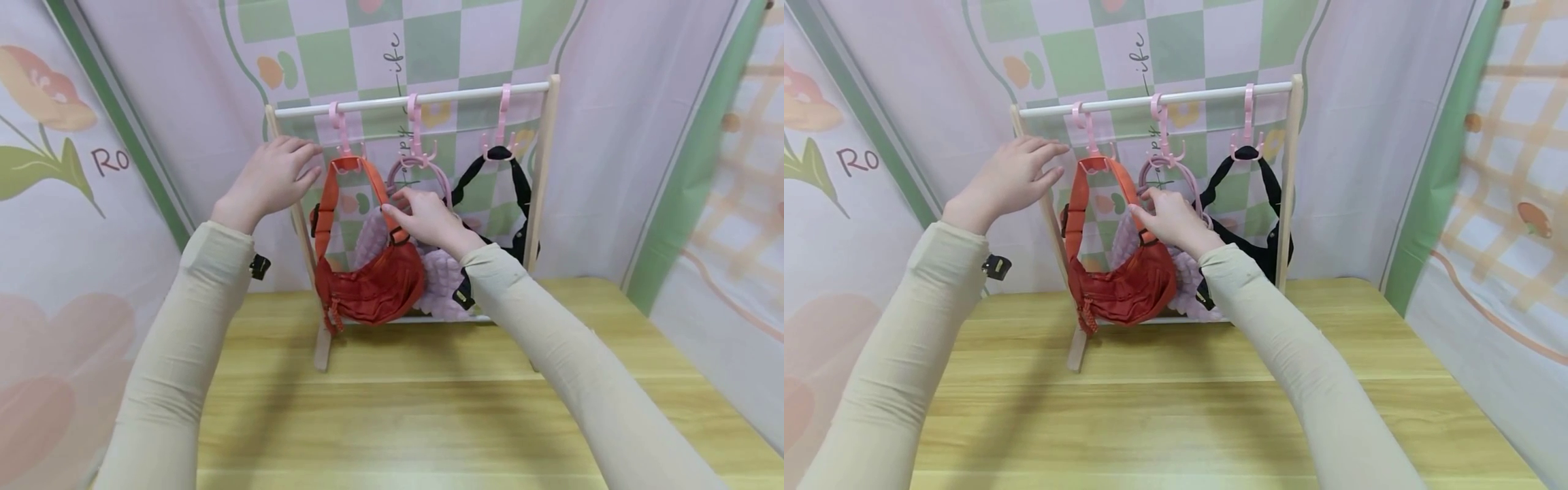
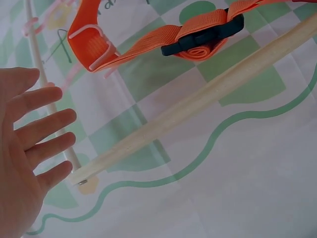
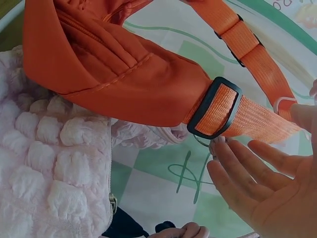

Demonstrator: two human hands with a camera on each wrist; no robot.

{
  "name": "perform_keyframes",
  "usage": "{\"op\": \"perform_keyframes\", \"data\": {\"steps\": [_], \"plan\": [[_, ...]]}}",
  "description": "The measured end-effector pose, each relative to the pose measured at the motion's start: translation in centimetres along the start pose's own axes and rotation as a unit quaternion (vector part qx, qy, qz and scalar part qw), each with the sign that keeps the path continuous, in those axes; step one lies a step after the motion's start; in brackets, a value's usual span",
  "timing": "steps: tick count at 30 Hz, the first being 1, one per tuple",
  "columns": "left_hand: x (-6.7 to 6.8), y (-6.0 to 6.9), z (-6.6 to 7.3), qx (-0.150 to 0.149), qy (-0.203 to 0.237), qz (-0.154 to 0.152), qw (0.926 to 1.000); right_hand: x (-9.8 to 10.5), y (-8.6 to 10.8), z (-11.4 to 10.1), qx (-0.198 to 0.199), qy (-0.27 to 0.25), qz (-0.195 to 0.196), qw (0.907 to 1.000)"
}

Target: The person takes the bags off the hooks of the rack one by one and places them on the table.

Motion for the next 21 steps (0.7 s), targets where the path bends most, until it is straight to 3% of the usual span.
{"op": "perform_keyframes", "data": {"steps": [13, 21], "plan": [[1.5, -0.8, 0.0, -0.011, -0.009, 0.012, 0.9998, -0.4, 0.0, -0.1, -0.008, -0.006, -0.011, 0.9999], [2.0, -1.4, -0.1, -0.011, -0.015, -0.010, 0.9998, -0.4, -0.2, 0.0, -0.013, -0.004, -0.010, 0.9999]]}}
Point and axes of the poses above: each hand's wrist, its own y-axis away from the middle knuckle, its own x-axis out of the back of the hand, z = x × y, the point moved 9 cm from there along -y, towards the middle knuckle, and after that the axes turned 15 degrees about -y, right-handed, at the moved point
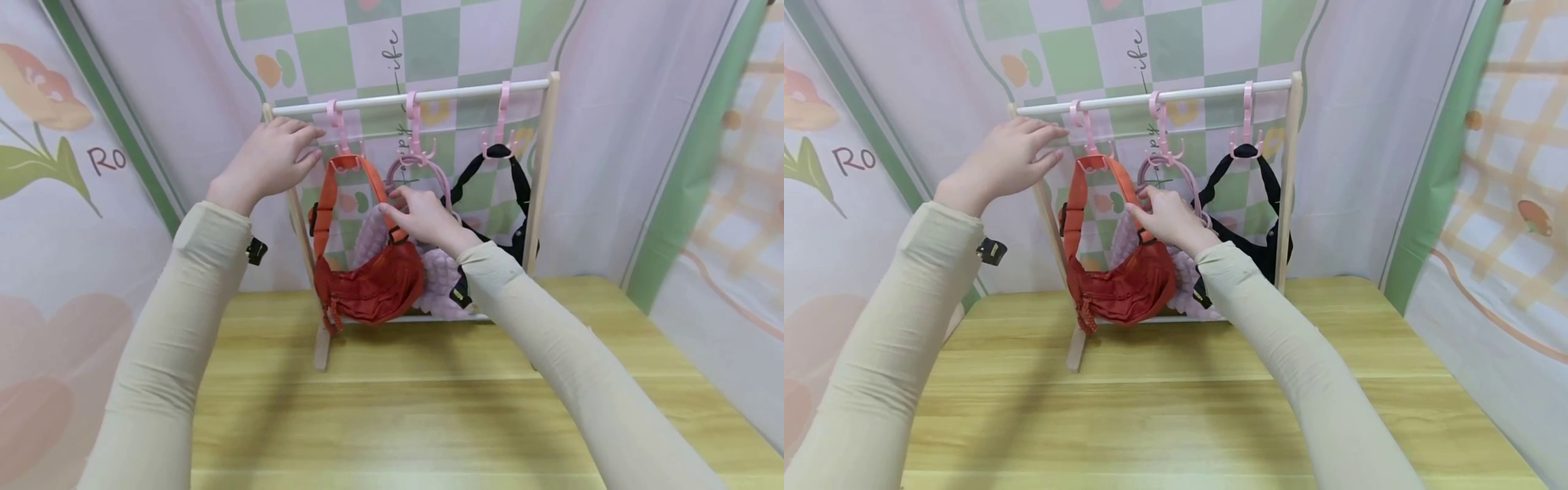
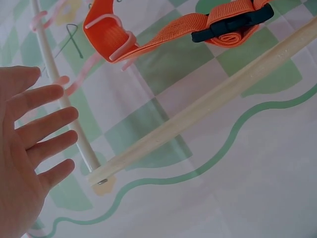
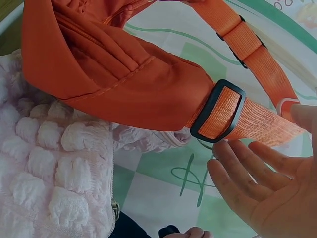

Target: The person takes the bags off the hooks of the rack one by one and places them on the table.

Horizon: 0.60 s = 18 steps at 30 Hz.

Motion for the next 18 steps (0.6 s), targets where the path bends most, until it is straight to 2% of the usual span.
{"op": "perform_keyframes", "data": {"steps": [8, 18], "plan": [[0.8, -0.3, -0.5, 0.006, -0.005, -0.001, 1.0000, -0.2, -0.4, 0.3, -0.001, -0.003, 0.004, 1.0000], [1.1, -1.2, -0.5, 0.011, 0.011, 0.004, 0.9999, -0.4, 0.2, 1.3, -0.031, -0.009, 0.001, 0.9995]]}}
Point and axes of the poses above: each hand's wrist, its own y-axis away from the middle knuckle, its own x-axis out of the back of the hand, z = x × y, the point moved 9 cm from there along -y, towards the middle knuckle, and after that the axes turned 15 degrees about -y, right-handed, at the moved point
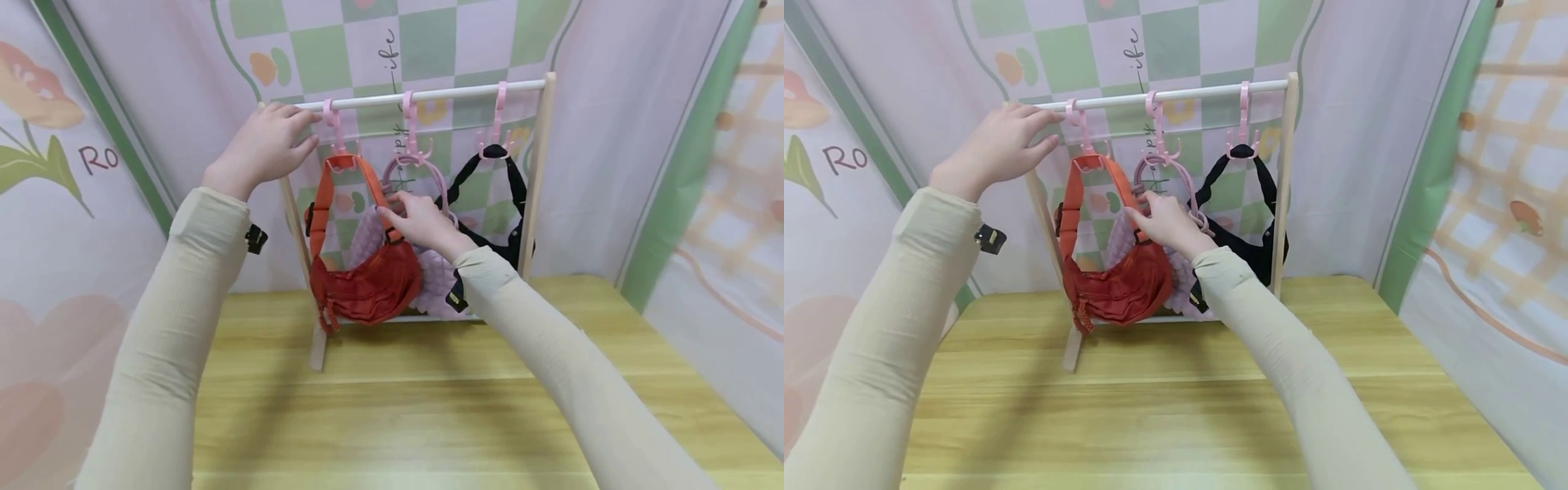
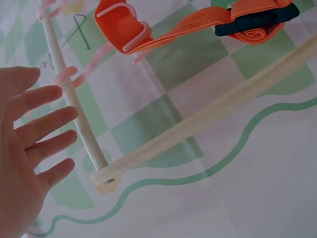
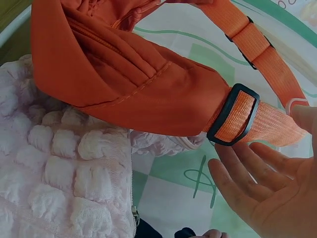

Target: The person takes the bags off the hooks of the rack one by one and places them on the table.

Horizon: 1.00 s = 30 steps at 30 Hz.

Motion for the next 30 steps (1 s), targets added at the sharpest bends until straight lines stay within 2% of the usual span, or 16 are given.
{"op": "perform_keyframes", "data": {"steps": [7, 17, 30], "plan": [[0.9, -0.8, 0.2, -0.002, -0.002, 0.028, 0.9996, 0.1, -0.1, -0.1, 0.002, 0.000, 0.003, 1.0000], [0.7, -2.1, 0.0, 0.006, 0.007, -0.006, 0.9999, -0.1, -0.4, 0.2, -0.005, 0.011, -0.002, 0.9999], [0.4, -2.5, -0.3, 0.019, 0.028, -0.046, 0.9984, -0.2, -0.8, -0.2, -0.010, 0.014, -0.001, 0.9999]]}}
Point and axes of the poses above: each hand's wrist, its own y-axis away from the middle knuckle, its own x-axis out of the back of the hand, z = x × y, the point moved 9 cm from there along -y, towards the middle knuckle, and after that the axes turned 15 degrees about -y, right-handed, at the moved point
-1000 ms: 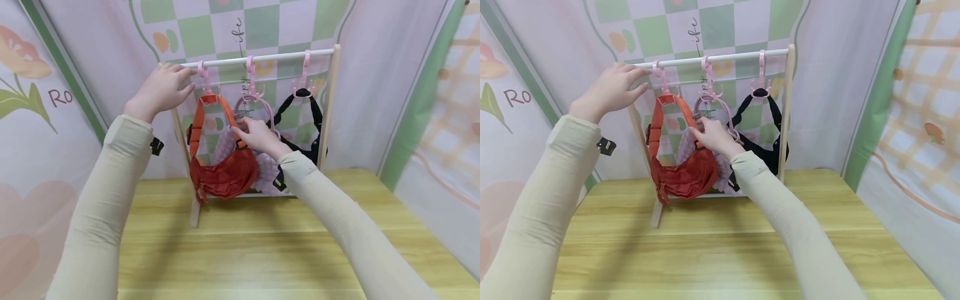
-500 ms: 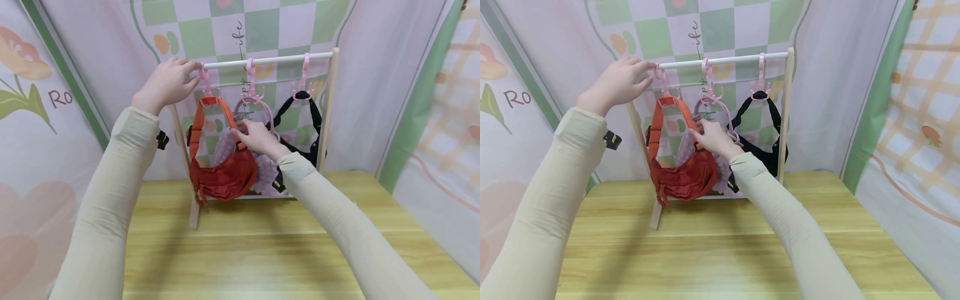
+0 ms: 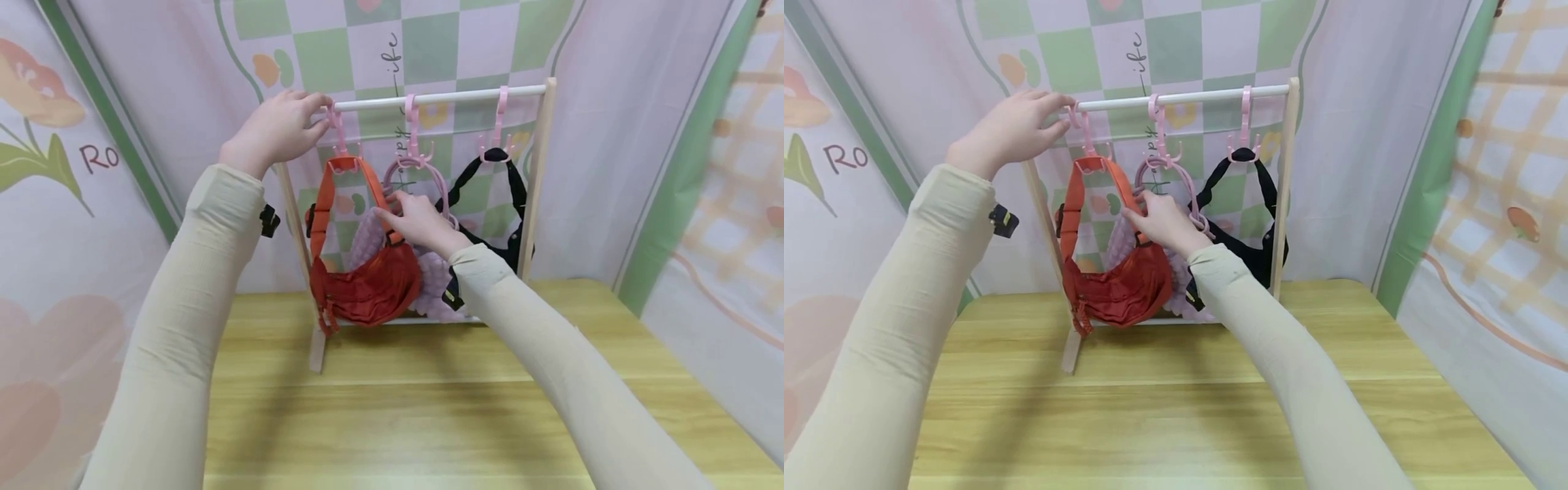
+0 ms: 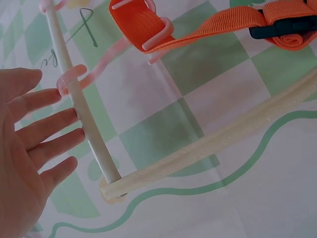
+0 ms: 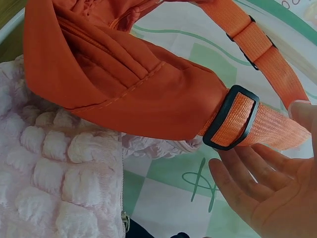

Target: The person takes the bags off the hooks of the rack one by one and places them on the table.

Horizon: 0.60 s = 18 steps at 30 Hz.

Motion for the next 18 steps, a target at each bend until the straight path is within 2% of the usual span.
{"op": "perform_keyframes", "data": {"steps": [11, 18], "plan": [[-0.13, -0.24, -0.04, 0.002, 0.012, -0.023, 0.9997, -0.04, -0.57, 0.11, 0.003, 0.003, 0.009, 1.0000], [-0.01, -0.30, -0.06, 0.004, 0.014, -0.028, 0.9995, -0.24, -0.95, 0.32, 0.005, 0.002, 0.014, 0.9999]]}}
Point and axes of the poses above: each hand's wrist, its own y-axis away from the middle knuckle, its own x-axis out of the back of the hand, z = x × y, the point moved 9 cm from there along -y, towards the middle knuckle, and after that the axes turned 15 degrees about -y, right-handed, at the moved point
